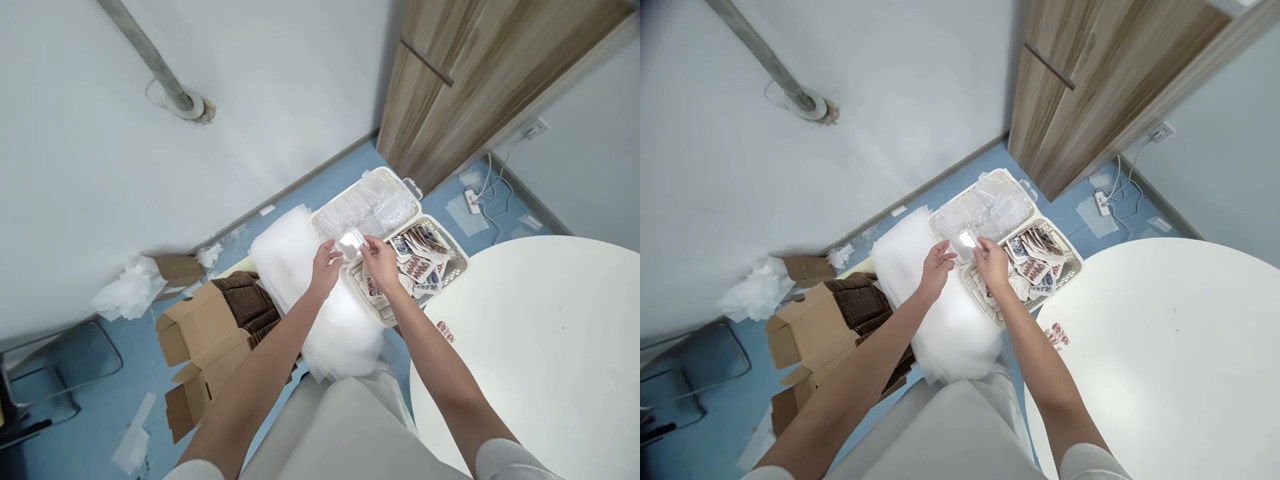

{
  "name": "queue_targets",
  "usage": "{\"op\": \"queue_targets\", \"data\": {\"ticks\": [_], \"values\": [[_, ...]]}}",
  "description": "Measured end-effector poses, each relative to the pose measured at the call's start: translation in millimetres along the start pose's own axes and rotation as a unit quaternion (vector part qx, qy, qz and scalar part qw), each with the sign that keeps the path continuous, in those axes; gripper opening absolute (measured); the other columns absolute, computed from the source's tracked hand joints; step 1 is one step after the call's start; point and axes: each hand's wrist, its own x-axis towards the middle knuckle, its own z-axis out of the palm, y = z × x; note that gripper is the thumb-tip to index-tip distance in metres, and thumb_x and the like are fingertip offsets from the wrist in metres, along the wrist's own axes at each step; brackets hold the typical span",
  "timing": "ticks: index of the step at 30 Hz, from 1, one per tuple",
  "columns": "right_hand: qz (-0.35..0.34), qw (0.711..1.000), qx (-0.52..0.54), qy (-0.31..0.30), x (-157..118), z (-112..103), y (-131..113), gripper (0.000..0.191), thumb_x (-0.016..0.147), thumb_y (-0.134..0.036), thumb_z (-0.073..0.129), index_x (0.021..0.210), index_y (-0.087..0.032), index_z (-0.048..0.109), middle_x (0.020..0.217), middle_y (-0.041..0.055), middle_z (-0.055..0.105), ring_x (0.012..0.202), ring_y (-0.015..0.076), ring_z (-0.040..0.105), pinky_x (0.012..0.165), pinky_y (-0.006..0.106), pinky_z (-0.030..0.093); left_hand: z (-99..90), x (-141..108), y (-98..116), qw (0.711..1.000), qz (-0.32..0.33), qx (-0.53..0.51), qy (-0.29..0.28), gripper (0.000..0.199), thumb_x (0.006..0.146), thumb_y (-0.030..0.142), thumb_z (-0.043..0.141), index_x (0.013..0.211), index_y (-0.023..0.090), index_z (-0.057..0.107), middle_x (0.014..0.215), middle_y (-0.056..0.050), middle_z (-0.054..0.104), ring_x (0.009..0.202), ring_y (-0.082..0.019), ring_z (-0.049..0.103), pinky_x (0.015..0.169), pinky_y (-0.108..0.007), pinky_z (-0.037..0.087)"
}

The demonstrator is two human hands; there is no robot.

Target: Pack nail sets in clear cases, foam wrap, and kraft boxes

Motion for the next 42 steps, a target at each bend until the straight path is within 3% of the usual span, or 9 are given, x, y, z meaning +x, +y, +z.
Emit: {"op": "queue_targets", "data": {"ticks": [4,9,17,22,28,34,39,42], "values": [[0.065,0.983,0.171,0.024,-27.2,-13.7,-13.5,0.032,0.068,-0.037,0.058,0.095,-0.018,0.058,0.085,0.0053,0.064,0.076,0.0178,0.060,0.072,0.033,0.047,-5.3,-24.1,15.4,0.996,0.090,0.001,0.014,0.041,0.068,0.013,0.051,0.108,0.022,0.048,0.119,-0.006,0.050,0.107,-0.018,0.048,0.082,-0.030,0.043],[0.126,0.953,0.273,0.030,-94.9,-36.3,-27.7,0.033,0.062,-0.041,0.064,0.086,-0.019,0.056,0.069,0.0004,0.062,0.058,0.0139,0.059,0.059,0.029,0.048,-13.7,-69.9,23.1,0.988,0.134,-0.043,-0.064,0.038,0.070,0.022,0.057,0.106,0.019,0.047,0.114,-0.009,0.054,0.099,-0.017,0.054,0.082,-0.032,0.044],[0.123,0.941,0.303,0.081,-250.1,-53.1,-24.8,0.030,0.059,-0.037,0.067,0.080,-0.019,0.053,0.064,-0.0016,0.060,0.056,0.0132,0.059,0.061,0.030,0.049,-16.5,-169.1,-20.6,0.977,0.107,-0.090,-0.160,0.046,0.063,0.026,0.065,0.104,0.019,0.046,0.116,-0.010,0.050,0.088,-0.014,0.058,0.075,-0.030,0.047],[0.115,0.935,0.302,0.147,-324.1,-57.5,-14.0,0.034,0.062,-0.038,0.064,0.088,-0.022,0.050,0.070,0.0000,0.062,0.064,0.0154,0.060,0.065,0.033,0.049,-6.4,-216.2,-43.5,0.962,0.071,-0.120,-0.236,0.047,0.060,0.026,0.067,0.102,0.018,0.048,0.111,-0.009,0.051,0.087,-0.014,0.058,0.076,-0.030,0.046],[0.124,0.938,0.237,0.219,-381.9,-71.9,-1.4,0.028,0.064,-0.035,0.062,0.087,-0.023,0.051,0.091,0.0030,0.059,0.066,0.0133,0.058,0.061,0.027,0.047,25.4,-256.1,-57.5,0.943,0.026,-0.117,-0.310,0.049,0.057,0.026,0.068,0.101,0.018,0.048,0.107,-0.008,0.053,0.082,-0.014,0.059,0.071,-0.030,0.048],[0.133,0.889,0.282,0.335,-426.8,-97.6,27.7,0.024,0.065,-0.033,0.063,0.082,-0.020,0.053,0.090,0.0025,0.056,0.065,0.0117,0.057,0.065,0.028,0.045,70.7,-294.1,-66.2,0.914,-0.001,-0.065,-0.400,0.048,0.058,0.029,0.069,0.100,0.018,0.051,0.107,-0.009,0.053,0.084,-0.015,0.058,0.070,-0.029,0.048],[0.136,0.848,0.304,0.412,-455.2,-135.5,52.5,0.027,0.062,-0.034,0.065,0.081,-0.019,0.053,0.093,0.0044,0.056,0.065,0.0124,0.057,0.066,0.030,0.045,115.3,-322.6,-67.0,0.888,-0.038,-0.005,-0.459,0.044,0.062,0.036,0.067,0.101,0.018,0.055,0.109,-0.010,0.054,0.091,-0.017,0.056,0.074,-0.028,0.046],[0.130,0.839,0.311,0.428,-465.3,-159.4,66.8,0.027,0.063,-0.035,0.065,0.081,-0.019,0.052,0.094,0.0045,0.056,0.065,0.0126,0.057,0.066,0.030,0.045,142.6,-334.5,-69.4,0.871,-0.035,0.050,-0.487,0.043,0.064,0.040,0.065,0.101,0.019,0.055,0.100,-0.008,0.058,0.087,-0.016,0.058,0.073,-0.028,0.045]]}}
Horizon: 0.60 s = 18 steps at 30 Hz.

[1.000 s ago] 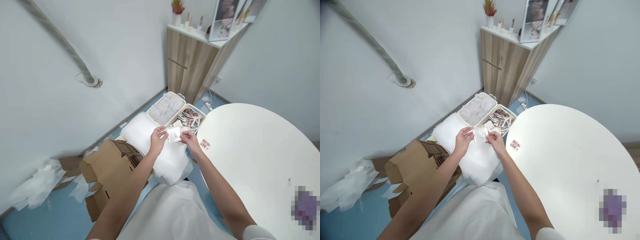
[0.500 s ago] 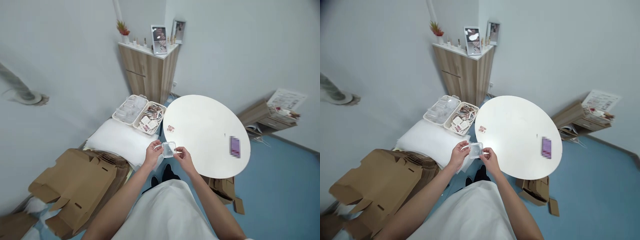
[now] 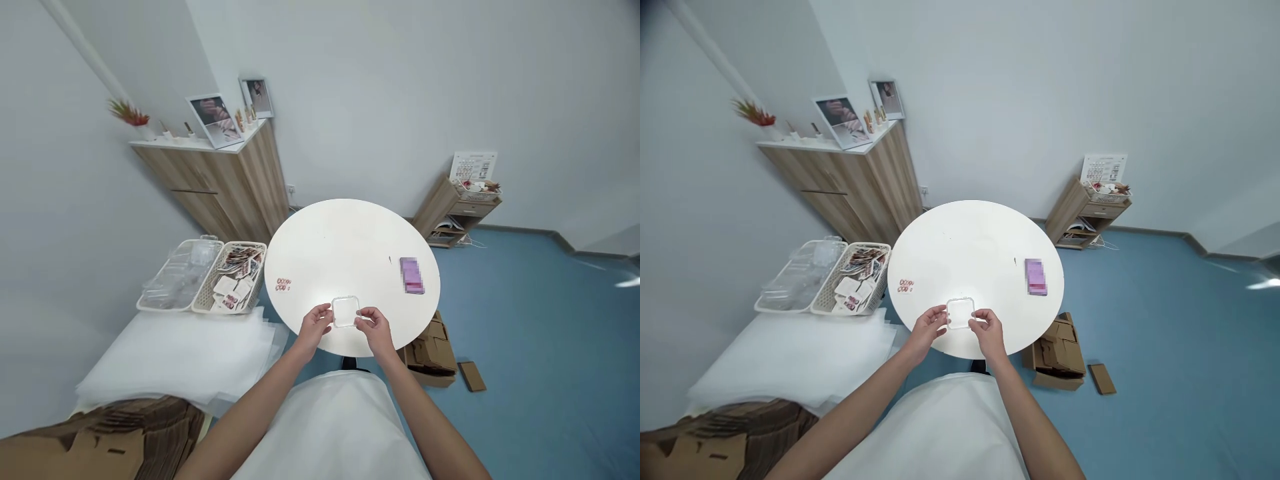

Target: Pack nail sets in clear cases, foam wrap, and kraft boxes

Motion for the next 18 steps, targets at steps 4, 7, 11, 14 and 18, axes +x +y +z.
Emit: {"op": "queue_targets", "data": {"ticks": [4,7,11,14,18], "values": [[0.000,0.999,-0.034,-0.020,20.8,-19.4,-3.4,0.027,0.066,-0.038,0.060,0.084,-0.020,0.051,0.093,0.0050,0.057,0.067,0.0143,0.058,0.067,0.033,0.046,26.1,22.5,0.0,0.999,0.018,0.038,0.013,0.039,0.063,0.039,0.065,0.094,0.016,0.057,0.082,-0.005,0.060,0.073,-0.014,0.059,0.067,-0.027,0.044],[-0.033,0.992,-0.120,-0.036,32.4,-25.6,-4.0,0.037,0.062,-0.040,0.063,0.093,-0.022,0.051,0.100,0.0062,0.055,0.083,0.0192,0.057,0.073,0.036,0.045,42.4,33.9,-0.8,0.997,0.051,0.053,0.036,0.034,0.061,0.035,0.067,0.086,0.014,0.057,0.074,-0.003,0.059,0.064,-0.011,0.057,0.062,-0.025,0.044],[-0.047,0.979,-0.184,-0.069,44.1,-30.9,-3.6,0.059,0.049,-0.039,0.072,0.100,-0.025,0.048,0.112,0.0065,0.047,0.097,0.0231,0.050,0.077,0.038,0.044,60.9,39.9,-2.0,0.994,0.069,0.070,0.037,0.032,0.061,0.031,0.068,0.085,0.014,0.057,0.075,-0.002,0.059,0.065,-0.011,0.056,0.064,-0.025,0.045],[0.016,0.991,-0.065,-0.112,52.7,-37.5,-5.2,0.052,0.054,-0.038,0.070,0.099,-0.026,0.045,0.114,0.0058,0.047,0.099,0.0221,0.051,0.078,0.038,0.045,69.5,42.4,-2.8,0.995,0.062,0.075,0.023,0.033,0.065,0.033,0.065,0.093,0.015,0.058,0.088,-0.006,0.061,0.080,-0.014,0.057,0.075,-0.029,0.044],[0.108,0.957,0.164,-0.215,63.0,-47.6,-9.0,0.037,0.065,-0.041,0.063,0.095,-0.026,0.047,0.116,0.0057,0.051,0.103,0.0221,0.052,0.084,0.041,0.043,75.7,48.5,-6.6,0.994,0.014,0.083,0.067,0.041,0.070,0.037,0.061,0.106,0.020,0.054,0.110,-0.009,0.055,0.092,-0.016,0.055,0.081,-0.032,0.042]]}}
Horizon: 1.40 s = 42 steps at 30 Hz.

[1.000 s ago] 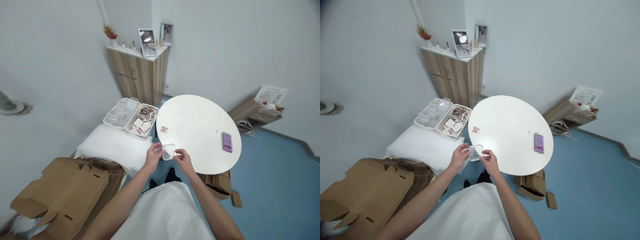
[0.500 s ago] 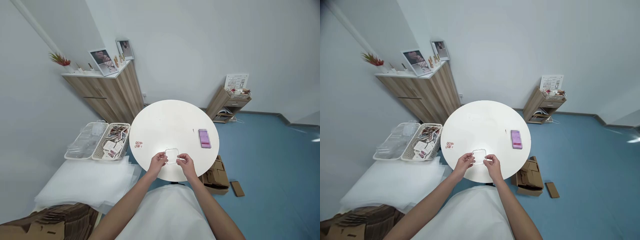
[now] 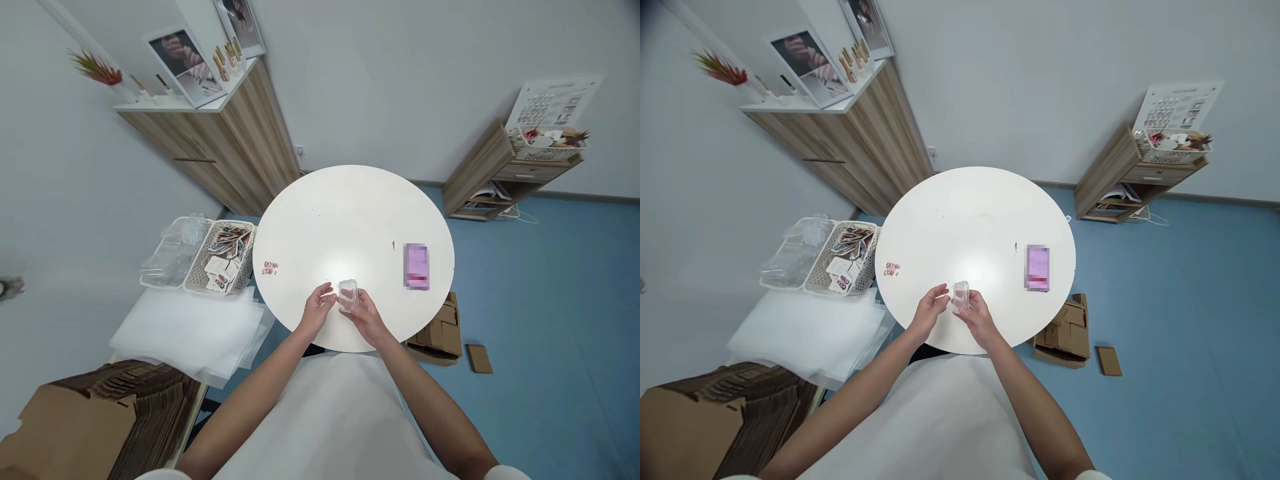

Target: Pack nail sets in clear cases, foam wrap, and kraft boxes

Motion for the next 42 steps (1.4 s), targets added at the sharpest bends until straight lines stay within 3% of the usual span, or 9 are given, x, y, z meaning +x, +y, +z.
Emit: {"op": "queue_targets", "data": {"ticks": [5,9,13,16,18,22,26,30,42], "values": [[0.039,0.998,0.048,-0.005,6.0,-10.9,-1.3,0.030,0.069,-0.043,0.059,0.092,-0.025,0.054,0.112,0.0056,0.057,0.105,0.0222,0.051,0.089,0.042,0.040,4.3,8.8,-5.5,0.997,-0.048,-0.049,-0.040,0.044,0.071,0.038,0.059,0.111,0.022,0.051,0.107,-0.008,0.056,0.091,-0.017,0.056,0.077,-0.032,0.043],[0.057,0.995,-0.049,0.058,9.5,-22.7,5.5,0.029,0.072,-0.042,0.055,0.095,-0.025,0.059,0.115,0.0046,0.054,0.106,0.0217,0.050,0.089,0.039,0.041,-4.2,15.6,-8.4,0.995,-0.067,-0.067,-0.036,0.044,0.070,0.038,0.060,0.110,0.022,0.052,0.104,-0.008,0.057,0.086,-0.015,0.058,0.075,-0.032,0.044],[0.030,0.982,-0.174,0.071,7.0,-30.9,8.1,0.041,0.074,-0.043,0.053,0.110,-0.025,0.053,0.119,0.0059,0.050,0.103,0.0210,0.051,0.088,0.040,0.041,-14.2,22.4,-10.9,0.996,-0.064,-0.043,-0.053,0.043,0.065,0.033,0.066,0.105,0.019,0.053,0.092,-0.006,0.060,0.077,-0.013,0.058,0.073,-0.030,0.044],[-0.040,0.954,-0.288,0.076,3.3,-30.9,-0.2,0.067,0.067,-0.041,0.061,0.127,-0.029,0.033,0.131,0.0072,0.038,0.107,0.0215,0.049,0.090,0.042,0.040,-18.7,25.4,-10.7,0.995,-0.054,-0.036,-0.075,0.043,0.066,0.031,0.065,0.104,0.018,0.052,0.089,-0.005,0.059,0.075,-0.012,0.057,0.072,-0.030,0.044],[-0.082,0.919,-0.383,0.046,2.0,-28.7,-9.5,0.077,0.061,-0.039,0.068,0.128,-0.030,0.030,0.138,0.0068,0.027,0.116,0.0241,0.041,0.094,0.044,0.037,-21.3,26.3,-8.4,0.993,-0.047,-0.037,-0.105,0.046,0.067,0.031,0.064,0.109,0.019,0.049,0.087,-0.004,0.057,0.075,-0.012,0.057,0.072,-0.031,0.045],[-0.109,0.869,-0.482,-0.029,3.1,-21.8,-23.6,0.057,0.062,-0.034,0.067,0.116,-0.029,0.046,0.137,0.0037,0.030,0.123,0.0247,0.032,0.097,0.044,0.032,-28.5,26.0,-0.2,0.983,-0.041,-0.035,-0.174,0.049,0.072,0.032,0.059,0.118,0.023,0.044,0.090,-0.004,0.055,0.078,-0.013,0.057,0.076,-0.033,0.045],[-0.137,0.883,-0.449,0.017,4.3,-13.8,-25.4,0.046,0.064,-0.030,0.065,0.108,-0.028,0.052,0.131,0.0042,0.039,0.119,0.0247,0.038,0.096,0.044,0.034,-37.0,24.1,7.9,0.977,0.001,0.023,-0.213,0.066,0.064,0.029,0.067,0.124,0.027,0.040,0.106,-0.007,0.050,0.089,-0.016,0.054,0.080,-0.035,0.043],[-0.142,0.899,-0.411,0.042,3.6,-6.5,-24.7,0.045,0.059,-0.030,0.068,0.102,-0.027,0.055,0.127,0.0048,0.044,0.116,0.0262,0.041,0.094,0.045,0.034,-42.0,23.3,12.5,0.972,0.061,0.109,-0.199,0.081,0.051,0.024,0.076,0.124,0.027,0.040,0.111,-0.008,0.049,0.095,-0.019,0.050,0.083,-0.034,0.041],[-0.172,0.905,-0.381,0.075,-0.5,4.3,-22.0,0.044,0.057,-0.027,0.068,0.099,-0.025,0.056,0.124,0.0070,0.047,0.114,0.0247,0.043,0.089,0.040,0.039,-42.7,19.1,23.6,0.965,0.072,0.095,-0.235,0.079,0.060,0.024,0.071,0.128,0.026,0.032,0.111,-0.010,0.049,0.080,-0.012,0.055,0.079,-0.034,0.045]]}}
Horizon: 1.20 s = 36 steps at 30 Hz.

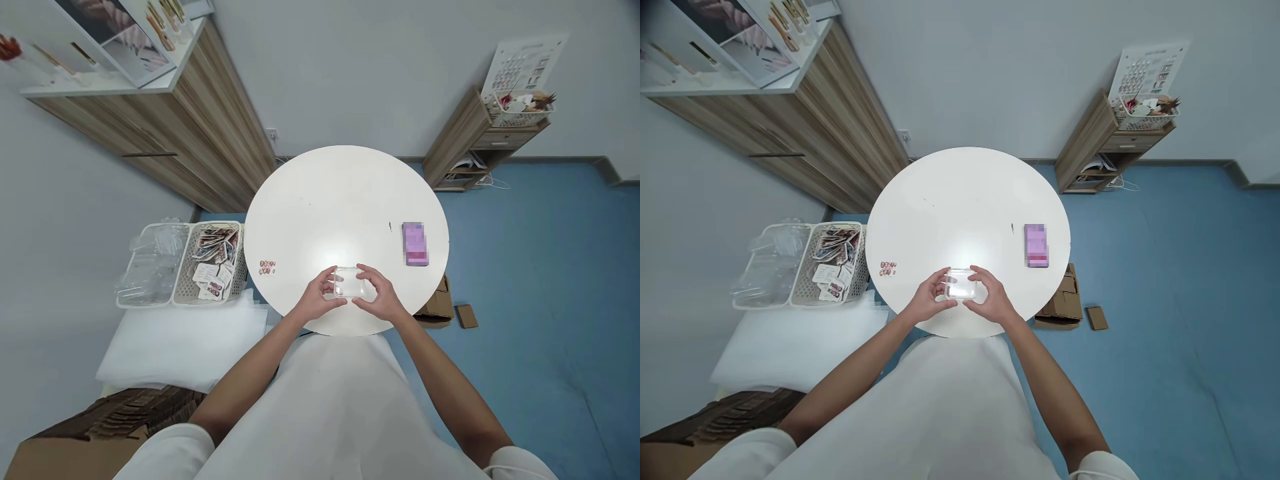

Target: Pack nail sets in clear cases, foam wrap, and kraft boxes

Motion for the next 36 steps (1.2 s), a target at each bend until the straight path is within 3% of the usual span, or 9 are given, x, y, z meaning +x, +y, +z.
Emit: {"op": "queue_targets", "data": {"ticks": [10,14,19,23,27,32,36], "values": [[0.052,0.996,0.070,-0.022,10.5,-10.2,-4.2,0.042,0.054,-0.028,0.072,0.094,-0.023,0.058,0.112,0.0076,0.055,0.103,0.0234,0.052,0.090,0.040,0.040,3.4,-0.7,-3.4,0.997,-0.014,-0.069,0.007,0.077,0.059,0.023,0.072,0.126,0.025,0.035,0.107,-0.008,0.050,0.080,-0.014,0.057,0.074,-0.033,0.047],[0.081,0.993,0.076,-0.037,14.6,-12.8,-4.4,0.043,0.052,-0.032,0.073,0.092,-0.023,0.059,0.108,0.0062,0.057,0.095,0.0220,0.055,0.089,0.041,0.041,-1.7,-0.2,-2.2,0.997,-0.035,-0.075,0.003,0.066,0.064,0.026,0.067,0.124,0.025,0.041,0.102,-0.006,0.052,0.080,-0.012,0.055,0.077,-0.032,0.045],[0.105,0.992,0.061,-0.047,17.7,-11.3,-1.7,0.041,0.057,-0.038,0.069,0.094,-0.023,0.059,0.106,0.0045,0.058,0.091,0.0206,0.056,0.085,0.039,0.042,-3.0,0.2,-10.8,0.993,-0.060,-0.093,0.051,0.066,0.064,0.027,0.067,0.124,0.023,0.040,0.095,-0.005,0.056,0.074,-0.010,0.056,0.075,-0.031,0.044],[0.134,0.988,0.070,-0.014,26.5,-7.5,4.7,0.030,0.074,-0.047,0.049,0.088,-0.022,0.060,0.089,0.0026,0.062,0.070,0.0146,0.057,0.072,0.033,0.045,1.1,-1.3,-19.6,0.992,-0.067,-0.096,0.046,0.058,0.062,0.028,0.069,0.115,0.020,0.048,0.094,-0.006,0.057,0.069,-0.009,0.055,0.072,-0.030,0.045],[0.173,0.981,0.089,0.016,34.3,-0.8,13.4,0.037,0.075,-0.052,0.044,0.085,-0.021,0.061,0.080,0.0020,0.061,0.053,0.0100,0.051,0.060,0.030,0.044,5.0,-3.8,-25.5,0.991,-0.066,-0.100,0.060,0.057,0.060,0.030,0.070,0.113,0.019,0.050,0.095,-0.007,0.058,0.067,-0.009,0.054,0.071,-0.030,0.045],[0.227,0.965,0.126,0.041,33.3,7.5,21.8,0.045,0.073,-0.055,0.045,0.094,-0.019,0.062,0.074,0.0033,0.061,0.057,0.0120,0.051,0.059,0.029,0.043,7.4,-5.1,-30.3,0.989,-0.066,-0.105,0.083,0.058,0.060,0.031,0.070,0.112,0.020,0.050,0.094,-0.007,0.058,0.067,-0.009,0.056,0.070,-0.030,0.046],[0.243,0.956,0.155,0.060,21.8,13.0,26.9,0.048,0.074,-0.054,0.045,0.106,-0.020,0.056,0.086,0.0050,0.063,0.062,0.0134,0.053,0.065,0.032,0.045,6.7,-3.9,-37.9,0.986,-0.073,-0.101,0.111,0.056,0.061,0.031,0.070,0.112,0.020,0.050,0.095,-0.007,0.059,0.068,-0.010,0.057,0.071,-0.031,0.047]]}}
